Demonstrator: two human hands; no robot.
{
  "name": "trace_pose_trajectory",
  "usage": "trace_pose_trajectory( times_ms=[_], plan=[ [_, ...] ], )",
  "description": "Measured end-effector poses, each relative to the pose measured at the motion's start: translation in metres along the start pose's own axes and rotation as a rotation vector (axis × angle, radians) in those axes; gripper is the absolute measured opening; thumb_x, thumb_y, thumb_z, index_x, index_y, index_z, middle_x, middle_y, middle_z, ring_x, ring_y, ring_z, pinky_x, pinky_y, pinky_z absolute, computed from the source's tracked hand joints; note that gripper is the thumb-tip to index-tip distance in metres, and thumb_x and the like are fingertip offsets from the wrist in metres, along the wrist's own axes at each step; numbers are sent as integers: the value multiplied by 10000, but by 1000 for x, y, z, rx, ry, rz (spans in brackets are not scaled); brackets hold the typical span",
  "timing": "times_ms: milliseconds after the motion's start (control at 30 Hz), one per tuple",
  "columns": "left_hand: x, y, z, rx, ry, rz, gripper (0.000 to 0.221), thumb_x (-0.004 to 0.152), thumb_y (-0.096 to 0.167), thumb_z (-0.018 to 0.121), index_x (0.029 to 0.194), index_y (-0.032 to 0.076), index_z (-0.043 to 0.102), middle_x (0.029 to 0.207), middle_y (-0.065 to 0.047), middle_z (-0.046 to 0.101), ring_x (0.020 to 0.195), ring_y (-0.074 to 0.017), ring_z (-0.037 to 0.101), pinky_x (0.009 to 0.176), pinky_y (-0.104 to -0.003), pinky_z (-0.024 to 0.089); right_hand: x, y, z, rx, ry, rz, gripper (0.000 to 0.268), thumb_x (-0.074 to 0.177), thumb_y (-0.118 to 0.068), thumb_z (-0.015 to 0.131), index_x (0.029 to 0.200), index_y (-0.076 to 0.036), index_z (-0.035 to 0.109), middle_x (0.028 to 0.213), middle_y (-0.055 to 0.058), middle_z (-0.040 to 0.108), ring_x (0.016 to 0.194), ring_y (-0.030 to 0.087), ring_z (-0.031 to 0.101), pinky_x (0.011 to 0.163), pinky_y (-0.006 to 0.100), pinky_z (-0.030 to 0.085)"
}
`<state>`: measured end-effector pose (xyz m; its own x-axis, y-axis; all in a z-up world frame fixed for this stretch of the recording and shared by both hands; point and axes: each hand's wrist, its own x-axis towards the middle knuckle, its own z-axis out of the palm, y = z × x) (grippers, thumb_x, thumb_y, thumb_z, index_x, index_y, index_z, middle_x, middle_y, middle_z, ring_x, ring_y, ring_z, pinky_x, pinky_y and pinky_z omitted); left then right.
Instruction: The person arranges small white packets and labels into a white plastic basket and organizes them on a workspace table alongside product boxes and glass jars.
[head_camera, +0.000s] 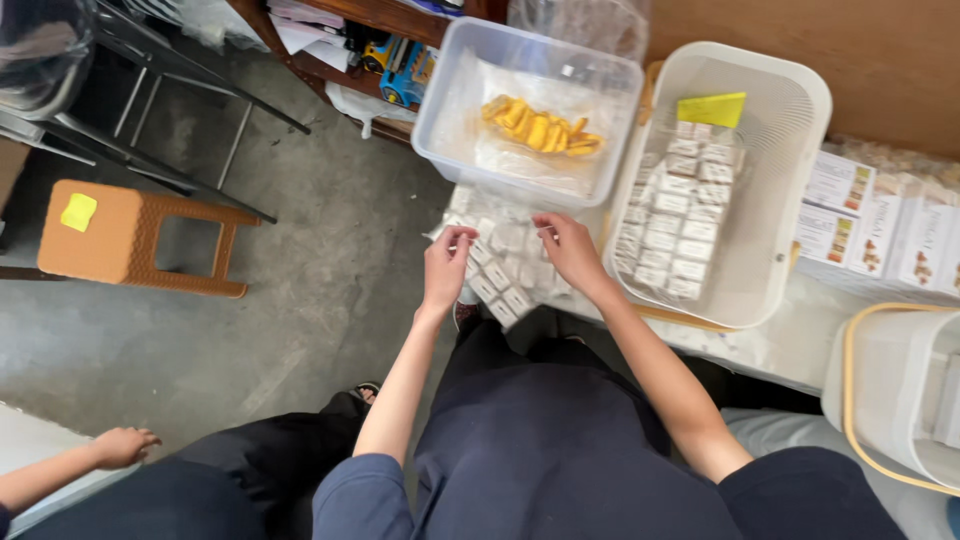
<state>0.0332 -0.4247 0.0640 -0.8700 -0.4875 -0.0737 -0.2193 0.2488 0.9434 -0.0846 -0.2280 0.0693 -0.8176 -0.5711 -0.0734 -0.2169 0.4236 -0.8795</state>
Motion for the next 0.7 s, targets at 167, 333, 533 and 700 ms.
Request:
trace_pose_trajectory(
  times_ms=[167,333,533,700],
  plan=[
    [38,-34,-43,350,-34,107,209,909,96,555,1113,86,602,1073,-99,597,1038,-292,585,847,-371,513,50,12,44,45,-247,194,273,923,12,448,1095,65,654,924,244,686,786,259,691,653,320,576],
    [58,-56,-50,508,-282,87,343,910,156,581,1225,41,505,1142,-145,554,1080,-355,573,907,-468,479,83,0,69,13,-358,216,295,914,30,429,1082,73,668,959,245,694,777,246,691,632,311,574],
    [72,-96,-42,22,-251,-43,282,924,140,624,1171,39,534,1118,-151,594,1029,-309,594,877,-397,483,104,40,101,-331,-425,192,202,869,-182,533,903,-174,731,832,83,732,892,325,687,818,445,531],
    [77,-83,-31,-142,-128,-90,171,946,213,618,1099,138,597,892,-71,601,795,-159,528,764,-330,469,104,21,110,-241,-464,285,237,831,-233,558,1031,-156,659,949,118,720,974,342,658,901,467,504]
  ],
)
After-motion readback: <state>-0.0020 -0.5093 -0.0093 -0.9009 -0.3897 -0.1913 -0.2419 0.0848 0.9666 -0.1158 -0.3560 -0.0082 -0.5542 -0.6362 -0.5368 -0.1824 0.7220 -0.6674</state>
